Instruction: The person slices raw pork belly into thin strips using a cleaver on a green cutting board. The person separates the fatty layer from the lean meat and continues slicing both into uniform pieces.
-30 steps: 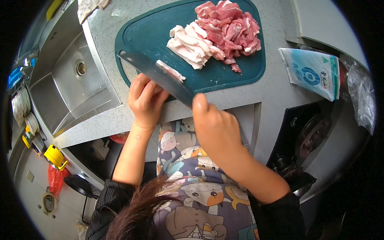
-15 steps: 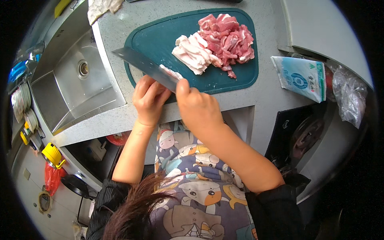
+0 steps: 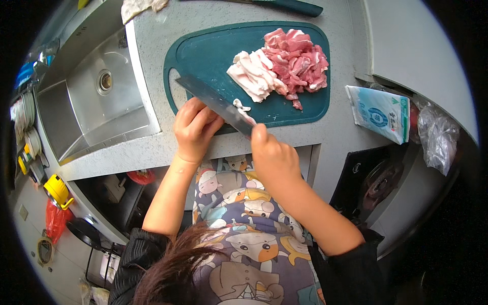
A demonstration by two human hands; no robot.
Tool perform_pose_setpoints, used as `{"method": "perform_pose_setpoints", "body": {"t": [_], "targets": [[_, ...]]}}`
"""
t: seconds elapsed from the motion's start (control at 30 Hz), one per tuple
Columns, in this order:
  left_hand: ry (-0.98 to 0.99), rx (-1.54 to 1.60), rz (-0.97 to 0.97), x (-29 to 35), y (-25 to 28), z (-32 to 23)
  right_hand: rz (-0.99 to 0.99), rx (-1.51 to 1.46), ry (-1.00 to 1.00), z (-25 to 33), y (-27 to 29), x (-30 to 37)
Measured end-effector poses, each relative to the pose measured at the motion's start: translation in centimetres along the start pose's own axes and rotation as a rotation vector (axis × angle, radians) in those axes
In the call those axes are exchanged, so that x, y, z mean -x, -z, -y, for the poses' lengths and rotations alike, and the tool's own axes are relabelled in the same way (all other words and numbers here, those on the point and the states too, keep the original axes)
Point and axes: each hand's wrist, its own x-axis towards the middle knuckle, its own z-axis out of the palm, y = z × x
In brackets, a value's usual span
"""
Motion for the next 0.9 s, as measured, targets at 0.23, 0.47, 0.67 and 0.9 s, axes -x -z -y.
{"method": "perform_pose_setpoints", "body": {"t": [0.23,0.47,0.67,0.9], "targets": [[-0.021,0.078,0.023,-0.7,0.6,0.1,-0.165,-0.128,0.099,1.7,-0.4,-5.7],[0.250,0.188,0.016,-3.0,2.2,-1.1,-0.151,-0.796,-0.052,-2.0,1.4,-3.9],[0.833,1.103,0.364,-6.7,2.8,-2.2,0.145,-1.421,-0.254,-2.8,2.7,-3.3],[0.865,1.224,0.421,-6.4,0.7,-1.2,0.101,-1.536,-0.283,-4.0,3.5,-2.8]]}}
